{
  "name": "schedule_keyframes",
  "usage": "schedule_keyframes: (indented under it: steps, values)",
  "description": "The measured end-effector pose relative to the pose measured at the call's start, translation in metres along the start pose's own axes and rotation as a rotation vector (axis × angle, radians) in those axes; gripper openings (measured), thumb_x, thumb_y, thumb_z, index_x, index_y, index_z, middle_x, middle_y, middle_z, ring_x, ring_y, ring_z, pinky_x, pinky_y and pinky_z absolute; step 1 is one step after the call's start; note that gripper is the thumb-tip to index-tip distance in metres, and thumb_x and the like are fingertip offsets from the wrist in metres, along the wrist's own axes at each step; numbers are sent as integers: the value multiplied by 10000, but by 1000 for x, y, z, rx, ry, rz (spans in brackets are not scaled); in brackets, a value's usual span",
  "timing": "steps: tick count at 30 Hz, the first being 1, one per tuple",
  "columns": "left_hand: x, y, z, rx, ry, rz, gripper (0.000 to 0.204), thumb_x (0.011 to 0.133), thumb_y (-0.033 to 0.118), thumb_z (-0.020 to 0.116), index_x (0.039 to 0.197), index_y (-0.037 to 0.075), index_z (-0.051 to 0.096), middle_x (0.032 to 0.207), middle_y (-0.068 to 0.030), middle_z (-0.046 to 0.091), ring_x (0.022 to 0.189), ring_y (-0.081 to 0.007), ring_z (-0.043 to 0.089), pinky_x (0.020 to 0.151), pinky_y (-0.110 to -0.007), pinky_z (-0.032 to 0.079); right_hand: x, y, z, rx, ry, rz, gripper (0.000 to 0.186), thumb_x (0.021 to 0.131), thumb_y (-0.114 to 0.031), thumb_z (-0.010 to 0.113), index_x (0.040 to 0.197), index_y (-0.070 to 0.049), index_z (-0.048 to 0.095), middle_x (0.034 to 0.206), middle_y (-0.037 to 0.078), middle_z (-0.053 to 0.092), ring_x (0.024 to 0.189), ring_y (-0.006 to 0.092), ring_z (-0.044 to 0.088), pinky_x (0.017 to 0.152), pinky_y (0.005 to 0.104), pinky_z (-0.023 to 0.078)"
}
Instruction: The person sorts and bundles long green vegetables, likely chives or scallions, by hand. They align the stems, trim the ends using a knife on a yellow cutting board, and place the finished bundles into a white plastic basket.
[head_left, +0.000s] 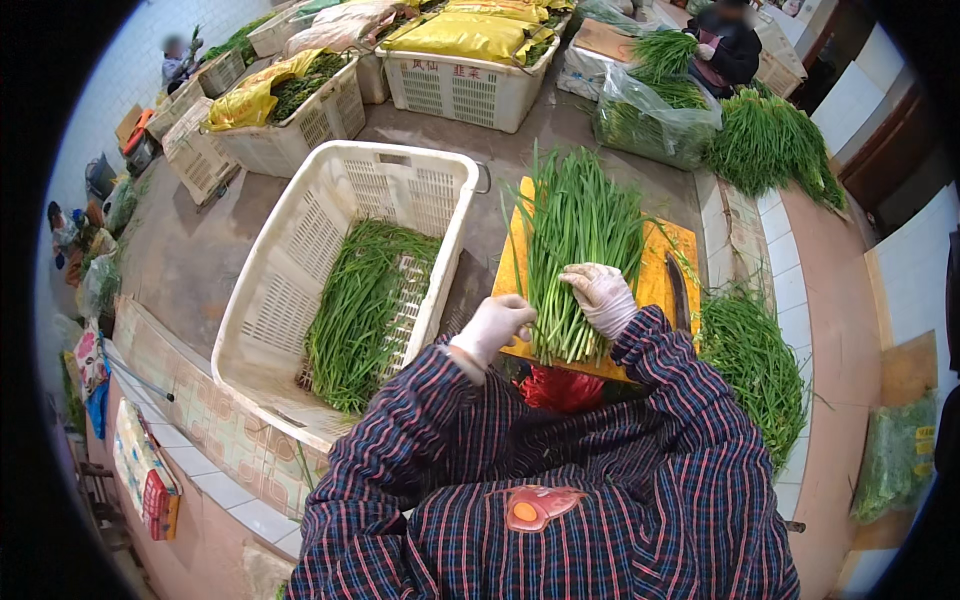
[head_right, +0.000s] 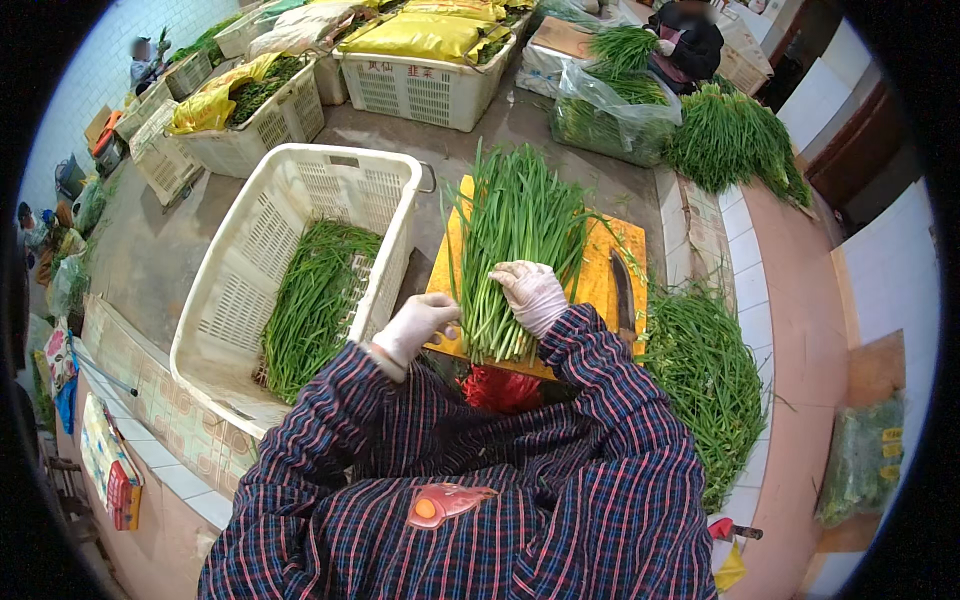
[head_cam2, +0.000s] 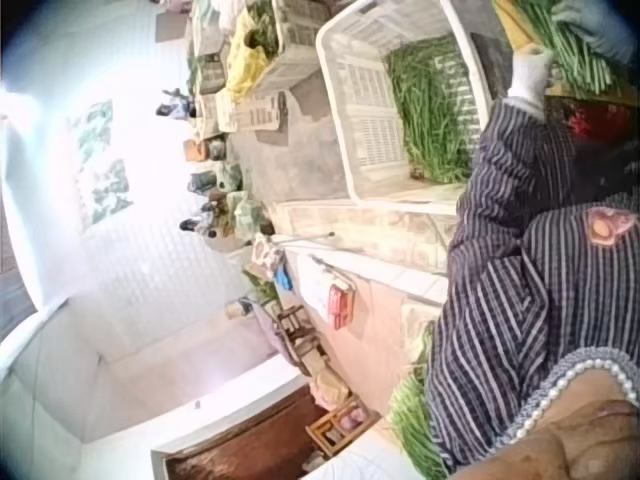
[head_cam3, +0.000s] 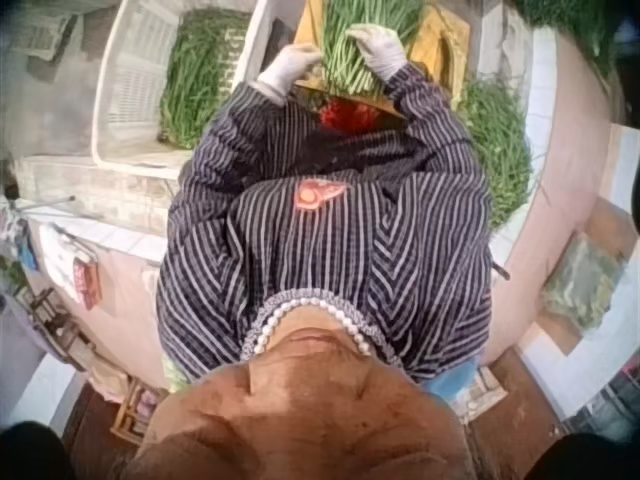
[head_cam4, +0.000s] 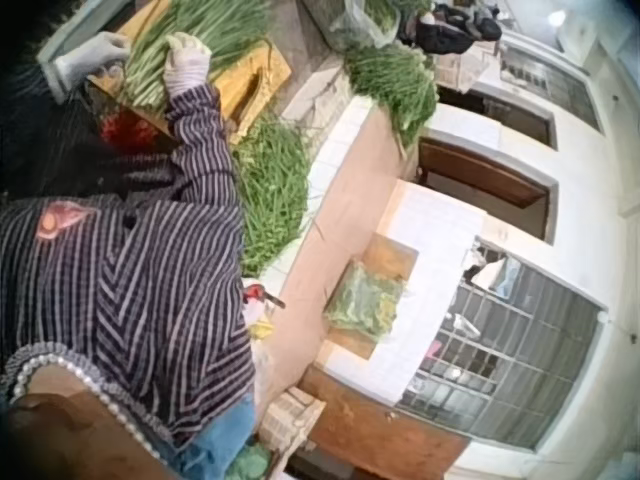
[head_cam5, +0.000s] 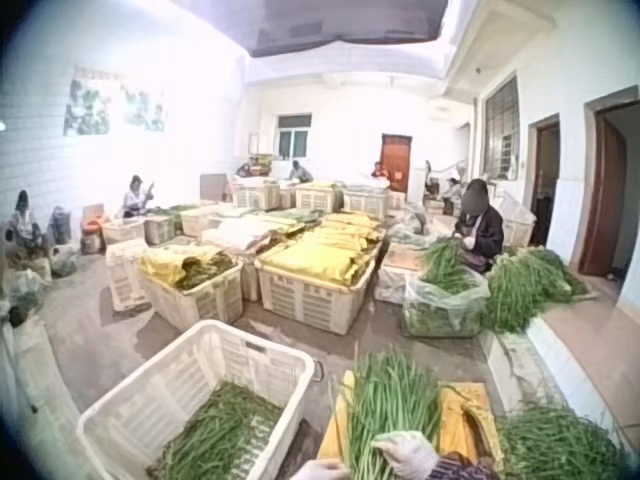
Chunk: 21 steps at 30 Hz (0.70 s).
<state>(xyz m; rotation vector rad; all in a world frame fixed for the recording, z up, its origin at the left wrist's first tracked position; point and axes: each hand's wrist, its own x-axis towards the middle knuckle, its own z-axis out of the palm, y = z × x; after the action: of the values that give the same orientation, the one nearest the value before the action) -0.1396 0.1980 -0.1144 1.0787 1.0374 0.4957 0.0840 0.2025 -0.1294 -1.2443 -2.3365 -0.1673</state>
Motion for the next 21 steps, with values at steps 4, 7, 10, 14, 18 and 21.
schedule_keyframes:
  steps: [4,7,10,14,18,21]
  values:
    - [-74,4,-46,-293,-155,160,103,848,133,538,813,38,559,755,-16,585,620,-70,566,544,-177,411,4,-1,-1,-88,-86,-29,199,757,-96,541,926,-153,628,1040,48,614,951,236,574,797,370,443]
    - [-145,-7,-81,-132,-100,63,95,858,117,528,816,34,548,731,-37,604,635,-87,584,551,-199,445,-3,3,10,-74,-113,-21,184,755,-102,530,897,-147,638,1045,52,614,988,233,557,828,375,416]
    - [-218,-56,-119,7,-273,-237,103,864,102,513,825,60,598,742,-24,639,664,-94,602,561,-230,469,6,-7,-10,-3,-67,-81,187,719,-63,536,870,-109,636,980,82,618,944,262,567,805,387,443]
    - [-288,-133,-101,1127,-593,-403,172,765,164,575,859,40,649,769,-118,651,722,-268,632,617,-346,486,16,-10,-12,0,-58,-134,205,687,-17,553,864,-91,627,952,104,618,920,286,570,782,398,458]
    - [-317,-136,-97,1342,-434,-450,166,714,149,559,767,23,653,769,-164,638,736,-328,627,613,-403,494,22,-12,-20,-159,-115,-203,267,725,-16,528,966,-106,596,1003,71,610,995,270,541,828,386,416]
    - [-286,-69,-126,1359,29,-258,132,746,137,544,768,29,617,729,-156,627,718,-304,633,598,-394,508,42,-37,-39,-120,-62,-190,310,718,24,521,1000,-88,584,1013,81,604,1003,281,543,839,394,421]
